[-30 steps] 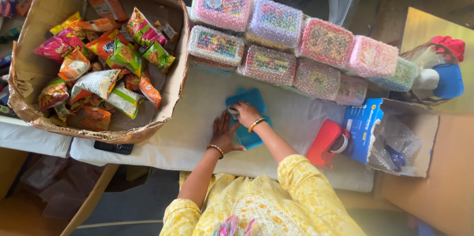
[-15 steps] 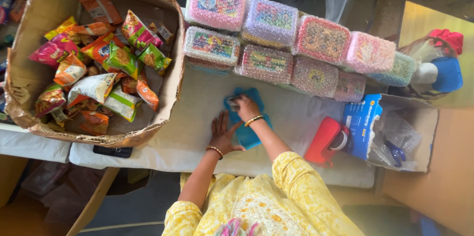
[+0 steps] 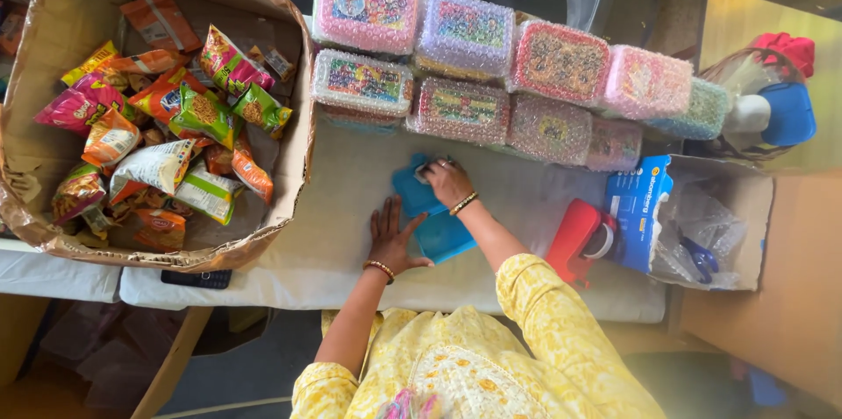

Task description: Wiping a blue plastic container with a cloth on a store counter.

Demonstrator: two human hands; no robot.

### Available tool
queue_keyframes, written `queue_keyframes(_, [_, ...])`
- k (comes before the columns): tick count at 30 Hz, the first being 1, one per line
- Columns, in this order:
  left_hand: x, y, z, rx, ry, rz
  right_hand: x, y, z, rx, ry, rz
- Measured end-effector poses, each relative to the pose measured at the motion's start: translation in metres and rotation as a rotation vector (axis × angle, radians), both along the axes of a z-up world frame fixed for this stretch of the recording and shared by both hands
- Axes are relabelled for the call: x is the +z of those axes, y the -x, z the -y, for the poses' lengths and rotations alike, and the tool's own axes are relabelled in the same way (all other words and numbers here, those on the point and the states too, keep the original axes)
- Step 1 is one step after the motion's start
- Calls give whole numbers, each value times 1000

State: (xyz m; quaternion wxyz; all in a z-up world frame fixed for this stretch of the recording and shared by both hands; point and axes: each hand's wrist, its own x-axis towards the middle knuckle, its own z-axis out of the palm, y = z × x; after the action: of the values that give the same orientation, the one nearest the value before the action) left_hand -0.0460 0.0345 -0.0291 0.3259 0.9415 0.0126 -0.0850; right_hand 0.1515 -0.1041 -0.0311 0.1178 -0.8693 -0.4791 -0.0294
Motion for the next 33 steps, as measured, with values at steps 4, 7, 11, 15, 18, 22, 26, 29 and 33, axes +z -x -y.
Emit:
queue_keyframes(4, [11, -4, 1, 19, -2, -60, 8, 0, 3, -156, 122, -6])
queue_keyframes(7, [14, -4, 2, 8, -39, -93, 5, 7, 7, -198, 108, 31])
queue_keyframes(11, [16, -4, 1, 7, -36, -120, 1, 20, 17, -262, 211, -60])
queue_keyframes(15, [16, -4, 2, 5, -37, -109, 6, 36, 22, -208, 130, -98])
queue_keyframes(18, [17, -5, 0, -5, -31, -138, 12, 37, 12, -98, -10, -251])
queue_keyframes(22, [18, -5, -2, 15, -17, -121, -10, 30, -18, -449, -81, -292])
queue_keyframes(26, [12, -5, -4, -13, 6, -123, -20, 36, -43, -470, -50, -261])
queue_keyframes(29, [8, -7, -2, -33, -15, -156, -22, 43, -52, -370, -74, -280])
queue_keyframes(33, [13, -8, -3, -44, -21, -199, -16, 41, -47, -224, -30, -402])
